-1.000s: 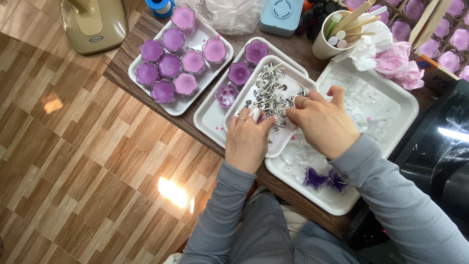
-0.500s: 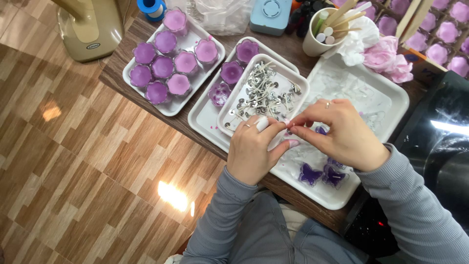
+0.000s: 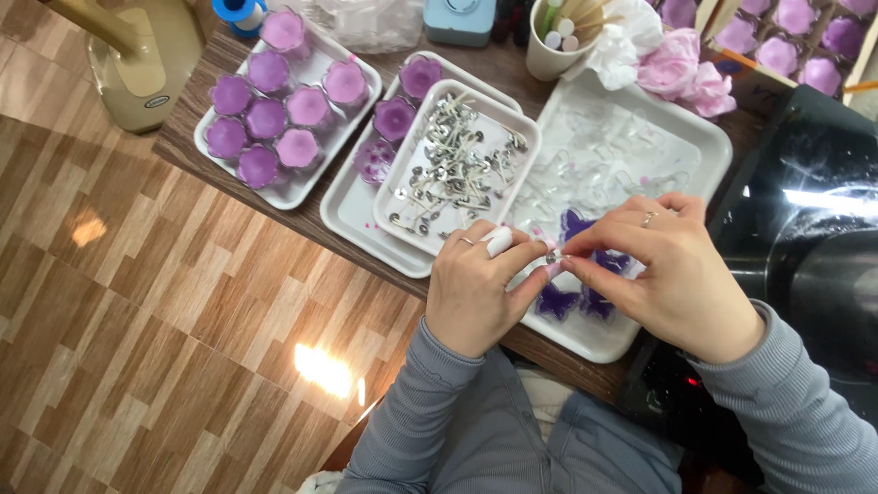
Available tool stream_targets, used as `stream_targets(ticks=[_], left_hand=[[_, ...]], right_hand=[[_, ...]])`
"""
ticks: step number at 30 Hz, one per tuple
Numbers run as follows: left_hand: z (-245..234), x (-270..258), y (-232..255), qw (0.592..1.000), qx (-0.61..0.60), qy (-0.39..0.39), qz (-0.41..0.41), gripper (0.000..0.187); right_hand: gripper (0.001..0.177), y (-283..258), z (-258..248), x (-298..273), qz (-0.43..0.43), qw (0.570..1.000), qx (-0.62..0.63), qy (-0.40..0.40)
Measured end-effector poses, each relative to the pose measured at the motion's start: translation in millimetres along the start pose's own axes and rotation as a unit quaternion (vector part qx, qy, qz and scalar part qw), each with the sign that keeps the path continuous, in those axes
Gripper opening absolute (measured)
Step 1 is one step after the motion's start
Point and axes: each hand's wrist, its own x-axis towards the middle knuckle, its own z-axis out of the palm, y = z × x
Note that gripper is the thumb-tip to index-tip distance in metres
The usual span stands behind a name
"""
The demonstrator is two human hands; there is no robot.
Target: Making purple butterfly-shaped candles by pouring melted wax into molds and preparing wicks.
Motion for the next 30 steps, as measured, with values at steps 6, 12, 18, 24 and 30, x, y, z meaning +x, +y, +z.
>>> stream_targets(ticks=[6, 12, 18, 24, 30], left_hand=[[18, -11, 7, 0.999, 0.012, -0.030, 0.012, 0.022], [26, -20, 11, 0.995, 0.038, -0.089, 0.015, 0.027], [22, -22, 3, 0.992, 0.077, -0.098, -0.019, 0.028], [22, -22, 0, 0.992, 0.081, -0.083, -0.048, 0.029], [24, -20, -1, 0.992, 0.067, -0.093, -0.055, 0.029]], right_hand=[[0.010, 2, 1, -26, -0.003, 0.997, -0.073, 0.023], [0.009, 12, 10, -42, -0.016, 0.995, -0.102, 0.011], [0.010, 21, 26, -50, -0.026, 0.991, -0.132, -0.014], [0.009, 30, 46, -49, -0.029, 0.988, -0.144, -0.041], [0.010, 34, 51, -46, -0.020, 0.987, -0.149, -0.054]])
